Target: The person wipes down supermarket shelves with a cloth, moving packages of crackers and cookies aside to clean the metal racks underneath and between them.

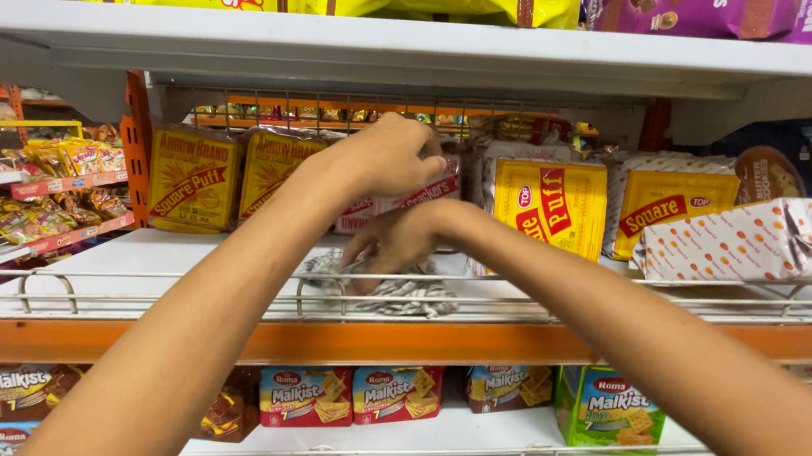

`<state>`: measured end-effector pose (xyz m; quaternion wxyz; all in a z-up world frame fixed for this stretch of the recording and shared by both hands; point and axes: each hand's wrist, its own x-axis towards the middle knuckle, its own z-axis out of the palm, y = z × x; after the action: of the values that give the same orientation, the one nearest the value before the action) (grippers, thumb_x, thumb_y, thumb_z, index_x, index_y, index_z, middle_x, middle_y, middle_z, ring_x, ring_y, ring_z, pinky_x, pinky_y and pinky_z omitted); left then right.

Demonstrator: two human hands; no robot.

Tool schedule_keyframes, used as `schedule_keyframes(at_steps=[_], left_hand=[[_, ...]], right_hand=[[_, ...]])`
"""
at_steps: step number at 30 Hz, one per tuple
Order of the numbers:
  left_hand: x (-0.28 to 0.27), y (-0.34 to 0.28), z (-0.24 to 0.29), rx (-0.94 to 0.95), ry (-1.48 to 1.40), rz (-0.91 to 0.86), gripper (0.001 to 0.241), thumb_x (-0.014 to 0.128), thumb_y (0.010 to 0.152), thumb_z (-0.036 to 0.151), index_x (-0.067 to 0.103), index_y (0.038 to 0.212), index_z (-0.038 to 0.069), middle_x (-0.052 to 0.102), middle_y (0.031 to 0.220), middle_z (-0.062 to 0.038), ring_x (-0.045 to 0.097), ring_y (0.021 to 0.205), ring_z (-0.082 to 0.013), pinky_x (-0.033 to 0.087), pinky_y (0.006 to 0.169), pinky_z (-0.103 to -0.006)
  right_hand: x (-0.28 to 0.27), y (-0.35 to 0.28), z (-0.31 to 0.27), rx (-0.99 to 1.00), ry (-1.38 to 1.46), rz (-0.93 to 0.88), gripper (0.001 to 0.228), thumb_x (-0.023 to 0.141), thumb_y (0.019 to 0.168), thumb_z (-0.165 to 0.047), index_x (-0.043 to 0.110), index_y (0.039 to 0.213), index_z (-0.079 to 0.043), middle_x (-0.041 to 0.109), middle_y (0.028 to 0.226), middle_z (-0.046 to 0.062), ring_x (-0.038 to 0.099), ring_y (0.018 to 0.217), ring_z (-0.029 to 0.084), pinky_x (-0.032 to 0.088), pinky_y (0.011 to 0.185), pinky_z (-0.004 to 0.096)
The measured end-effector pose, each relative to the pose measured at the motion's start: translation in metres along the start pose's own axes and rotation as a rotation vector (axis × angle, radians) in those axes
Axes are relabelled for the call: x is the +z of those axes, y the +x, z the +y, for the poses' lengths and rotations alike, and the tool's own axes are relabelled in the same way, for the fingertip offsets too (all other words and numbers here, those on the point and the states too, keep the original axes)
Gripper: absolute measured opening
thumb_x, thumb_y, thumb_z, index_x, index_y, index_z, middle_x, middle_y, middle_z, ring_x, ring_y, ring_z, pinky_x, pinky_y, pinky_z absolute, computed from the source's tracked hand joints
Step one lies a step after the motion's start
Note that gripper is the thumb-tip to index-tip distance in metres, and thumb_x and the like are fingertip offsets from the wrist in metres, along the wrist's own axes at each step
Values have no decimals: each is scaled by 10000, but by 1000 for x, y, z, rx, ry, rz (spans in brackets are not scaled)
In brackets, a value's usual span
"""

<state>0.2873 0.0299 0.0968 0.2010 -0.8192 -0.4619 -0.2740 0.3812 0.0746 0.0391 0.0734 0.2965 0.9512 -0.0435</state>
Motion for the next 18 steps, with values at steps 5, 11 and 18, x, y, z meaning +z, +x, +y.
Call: schedule_keyframes(at_steps=[5, 11, 18], left_hand=[[-14, -25, -12, -63, 20, -32, 321, 657, 899, 307, 759, 1090, 71, 733, 1080, -228, 694, 1056, -377, 536, 953, -448], [-2, -19, -4, -8, 30, 25, 369, 662, 901, 315, 737, 1128, 34, 718, 1102, -262, 676, 1092, -400, 519, 989, -452], [34, 10, 4, -133, -57, 26, 582, 665, 914, 452, 653, 1173, -70, 641, 1217, -341, 622, 1172, -455, 492, 1003, -480]], right_hand=[[-3, -54, 23, -54, 5, 73, 669, 803, 737, -422, 672, 1347, -182, 722, 1291, 74, 672, 1124, 219, 534, 946, 368], [-4, -92, 42, -59, 231, -23, 521, 839, 777, -201, 725, 1272, -89, 770, 1163, 52, 684, 1017, 150, 513, 924, 304], [-1, -155, 76, 112, 465, -114, 388, 705, 841, -80, 686, 1228, -94, 755, 1039, -7, 654, 909, 91, 543, 817, 270]])
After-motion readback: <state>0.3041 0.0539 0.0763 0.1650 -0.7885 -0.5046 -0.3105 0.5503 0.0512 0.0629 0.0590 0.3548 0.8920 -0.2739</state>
